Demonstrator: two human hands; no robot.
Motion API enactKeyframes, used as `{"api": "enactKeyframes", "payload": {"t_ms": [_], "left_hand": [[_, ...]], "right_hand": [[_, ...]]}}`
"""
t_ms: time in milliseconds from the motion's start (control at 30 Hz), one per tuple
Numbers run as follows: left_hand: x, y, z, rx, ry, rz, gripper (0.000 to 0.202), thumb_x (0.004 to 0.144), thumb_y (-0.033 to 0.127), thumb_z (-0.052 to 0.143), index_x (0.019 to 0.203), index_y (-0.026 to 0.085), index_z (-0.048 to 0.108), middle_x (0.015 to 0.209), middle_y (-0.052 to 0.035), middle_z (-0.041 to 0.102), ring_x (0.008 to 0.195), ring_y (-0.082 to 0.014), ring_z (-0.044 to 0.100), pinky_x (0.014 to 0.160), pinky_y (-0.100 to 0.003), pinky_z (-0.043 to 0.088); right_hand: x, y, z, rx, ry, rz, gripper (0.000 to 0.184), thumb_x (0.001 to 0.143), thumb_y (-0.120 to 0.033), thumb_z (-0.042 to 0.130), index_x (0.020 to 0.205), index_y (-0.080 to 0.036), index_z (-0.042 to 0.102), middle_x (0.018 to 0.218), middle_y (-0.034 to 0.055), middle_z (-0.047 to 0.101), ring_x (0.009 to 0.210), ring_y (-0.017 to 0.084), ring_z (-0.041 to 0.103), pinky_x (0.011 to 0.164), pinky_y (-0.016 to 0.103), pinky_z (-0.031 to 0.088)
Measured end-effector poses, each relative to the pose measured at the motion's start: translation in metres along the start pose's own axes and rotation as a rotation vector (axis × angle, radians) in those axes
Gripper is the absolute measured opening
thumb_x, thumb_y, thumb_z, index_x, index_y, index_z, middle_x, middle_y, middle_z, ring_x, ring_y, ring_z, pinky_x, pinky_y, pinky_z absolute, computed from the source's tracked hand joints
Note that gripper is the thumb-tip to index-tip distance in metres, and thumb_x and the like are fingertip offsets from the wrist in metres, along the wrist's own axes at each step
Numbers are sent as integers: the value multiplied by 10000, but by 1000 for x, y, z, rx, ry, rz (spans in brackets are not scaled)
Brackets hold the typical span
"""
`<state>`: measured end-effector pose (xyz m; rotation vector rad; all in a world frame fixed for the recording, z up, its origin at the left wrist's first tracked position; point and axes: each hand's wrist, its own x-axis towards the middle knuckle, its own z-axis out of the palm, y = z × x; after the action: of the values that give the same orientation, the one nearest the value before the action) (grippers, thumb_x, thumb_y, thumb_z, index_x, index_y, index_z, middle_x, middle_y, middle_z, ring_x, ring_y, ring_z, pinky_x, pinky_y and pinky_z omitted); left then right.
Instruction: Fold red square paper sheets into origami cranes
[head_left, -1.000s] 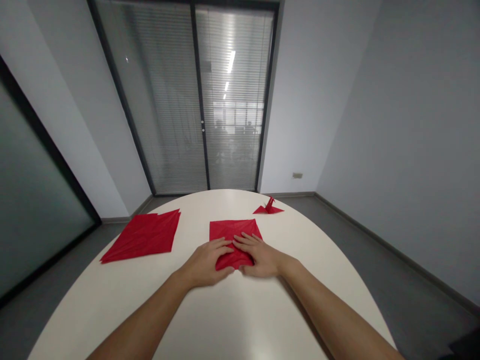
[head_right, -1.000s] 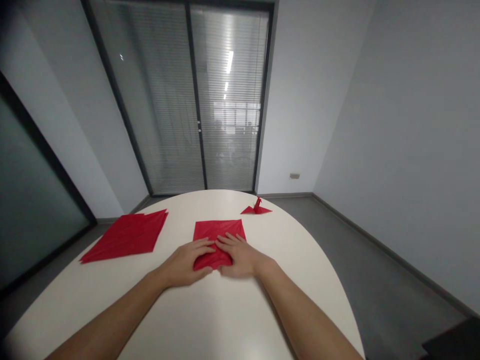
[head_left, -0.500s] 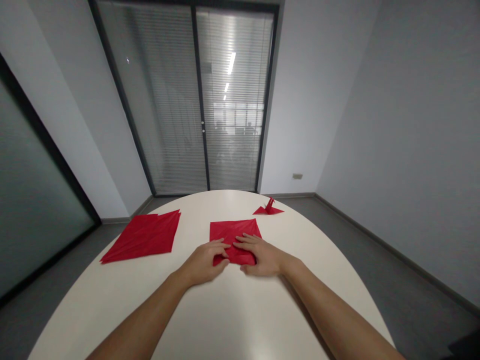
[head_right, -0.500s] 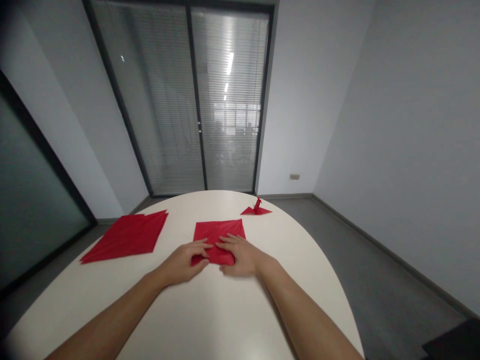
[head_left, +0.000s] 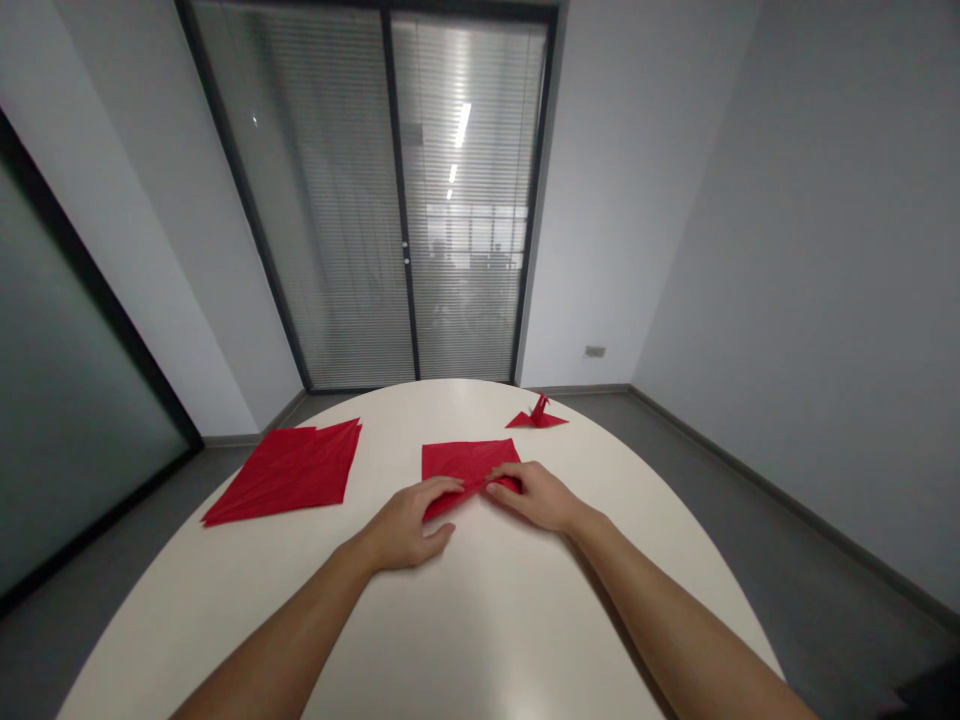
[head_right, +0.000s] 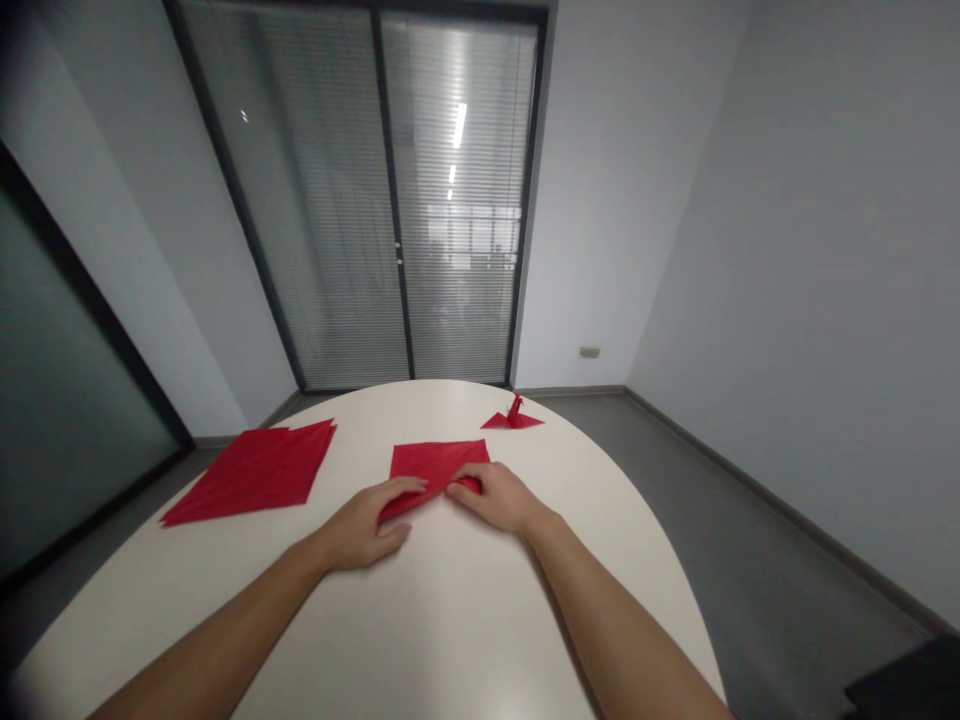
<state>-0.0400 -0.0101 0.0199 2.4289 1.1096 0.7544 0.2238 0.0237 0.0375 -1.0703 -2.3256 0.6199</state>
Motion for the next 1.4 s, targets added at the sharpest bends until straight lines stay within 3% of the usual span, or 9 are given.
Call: {"api": "enactKeyframes", "payload": {"t_ms": [200, 500, 700, 867, 1067, 1167, 1267, 1333, 1400], "left_hand": [[8, -9, 4, -113, 155, -137, 304, 928, 252, 496, 1162, 220, 688, 1135, -70, 742, 1066, -235, 678, 991, -378, 505], [11, -22, 10, -116, 361, -345, 327, 978, 414, 447, 892, 173, 650, 778, -69, 728, 711, -226, 682, 677, -316, 487], [12, -28, 11, -161, 450, -420, 259, 954, 406, 496, 1018, 188, 619, 701, -23, 692, 628, -195, 655, 621, -282, 478], [11, -26, 12, -146, 465, -466, 443, 943, 343, 512, 1357, 191, 486, 695, 5, 686, 572, -182, 643, 611, -278, 478], [11, -26, 12, -38, 467, -507, 635, 932, 298, 526, 1514, 190, 297, 945, -70, 738, 684, -197, 694, 689, -325, 532], [12, -19, 8, 133, 549, -408, 669, 904, 241, 542, 1513, 158, 278, 1280, -167, 636, 990, -258, 691, 886, -429, 538], [13, -3, 7, 353, 666, -178, 555, 876, 170, 545, 1419, 165, 432, 1538, -173, 394, 1360, -319, 463, 1126, -517, 384], [11, 7, 10, 372, 571, -43, 436, 898, 133, 492, 1330, 181, 530, 1499, -137, 457, 1367, -281, 458, 1157, -492, 366], [9, 12, 16, 312, 334, 63, 401, 924, 121, 441, 1292, 196, 577, 1436, -101, 546, 1335, -233, 500, 1153, -438, 399]], "right_hand": [[0, 5, -1, 31, 25, 7, 354, 955, -486, 527, 1051, -203, 718, 1026, 61, 754, 905, 237, 679, 832, 351, 508], [-3, 11, -6, 134, 49, -22, 565, 902, -553, 603, 1345, -203, 577, 1328, 116, 637, 1167, 308, 612, 1025, 454, 462], [-2, 14, -1, 264, 48, -20, 640, 868, -527, 666, 1403, -218, 500, 1376, 109, 602, 1207, 288, 598, 1042, 429, 463], [5, 22, 8, 174, 213, 99, 376, 959, -438, 535, 1254, -213, 593, 1195, 86, 703, 1074, 255, 655, 990, 418, 479], [8, 26, 11, 158, 266, 152, 278, 987, -447, 483, 1039, -199, 598, 1047, 89, 742, 922, 247, 683, 857, 383, 515], [8, 25, 12, 162, 264, 168, 272, 982, -435, 496, 1110, -210, 579, 1075, 87, 736, 946, 252, 684, 862, 385, 515], [9, 25, 15, 156, 261, 198, 398, 966, -413, 529, 1310, -214, 508, 1112, 91, 726, 970, 256, 688, 869, 387, 517], [9, 25, 16, 165, 260, 209, 510, 960, -403, 537, 1420, -216, 421, 1104, 88, 725, 946, 249, 694, 844, 379, 525], [9, 25, 17, 172, 254, 220, 569, 959, -398, 535, 1469, -213, 366, 1037, 76, 733, 876, 239, 699, 793, 364, 530]]}}
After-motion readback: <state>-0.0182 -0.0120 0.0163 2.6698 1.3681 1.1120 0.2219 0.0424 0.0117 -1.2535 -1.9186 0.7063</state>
